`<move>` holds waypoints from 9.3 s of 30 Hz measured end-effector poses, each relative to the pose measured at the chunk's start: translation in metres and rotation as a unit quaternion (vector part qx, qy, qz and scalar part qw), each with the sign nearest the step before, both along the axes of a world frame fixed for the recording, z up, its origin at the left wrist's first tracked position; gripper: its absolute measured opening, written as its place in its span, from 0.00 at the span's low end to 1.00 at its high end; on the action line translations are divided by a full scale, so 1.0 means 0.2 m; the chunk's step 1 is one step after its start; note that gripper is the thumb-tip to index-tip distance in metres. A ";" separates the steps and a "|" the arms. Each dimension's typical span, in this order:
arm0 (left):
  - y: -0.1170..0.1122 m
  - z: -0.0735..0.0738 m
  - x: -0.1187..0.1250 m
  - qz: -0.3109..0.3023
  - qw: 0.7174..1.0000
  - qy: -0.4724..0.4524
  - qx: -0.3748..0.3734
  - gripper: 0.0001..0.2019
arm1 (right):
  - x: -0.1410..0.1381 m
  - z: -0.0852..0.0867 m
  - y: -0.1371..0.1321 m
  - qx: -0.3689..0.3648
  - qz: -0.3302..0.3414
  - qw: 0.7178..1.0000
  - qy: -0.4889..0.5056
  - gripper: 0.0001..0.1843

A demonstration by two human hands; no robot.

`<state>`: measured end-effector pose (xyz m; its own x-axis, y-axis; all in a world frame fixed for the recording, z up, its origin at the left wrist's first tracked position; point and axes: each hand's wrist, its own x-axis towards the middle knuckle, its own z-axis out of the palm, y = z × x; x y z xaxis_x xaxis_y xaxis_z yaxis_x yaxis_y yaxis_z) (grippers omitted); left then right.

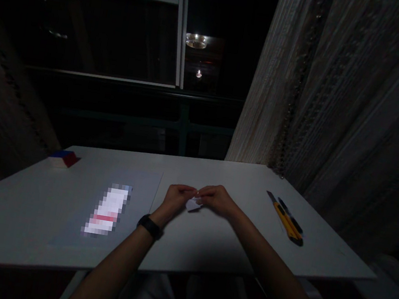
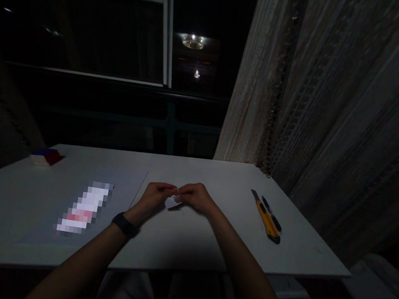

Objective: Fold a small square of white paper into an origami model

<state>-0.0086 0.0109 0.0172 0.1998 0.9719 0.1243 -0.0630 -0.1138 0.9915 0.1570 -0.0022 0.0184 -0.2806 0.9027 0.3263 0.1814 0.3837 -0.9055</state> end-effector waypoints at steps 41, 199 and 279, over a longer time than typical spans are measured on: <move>-0.01 0.01 -0.02 -0.079 0.990 -0.080 -0.087 0.17 | -0.02 0.00 0.01 -0.124 -0.067 0.983 0.116 0.15; -0.03 0.04 -0.02 -0.101 0.995 -0.010 -0.019 0.21 | -0.05 -0.03 0.02 -0.045 -0.106 0.987 0.109 0.18; -0.07 0.05 -0.04 -0.027 0.843 0.390 0.368 0.12 | -0.06 -0.02 0.00 -0.141 -0.050 0.980 0.131 0.18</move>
<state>-0.0166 -0.0022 0.0264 0.5416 0.6751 0.5009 0.5508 -0.7352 0.3951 0.1448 -0.0026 0.0140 -0.1261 0.9860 0.1087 -0.0471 0.1035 -0.9935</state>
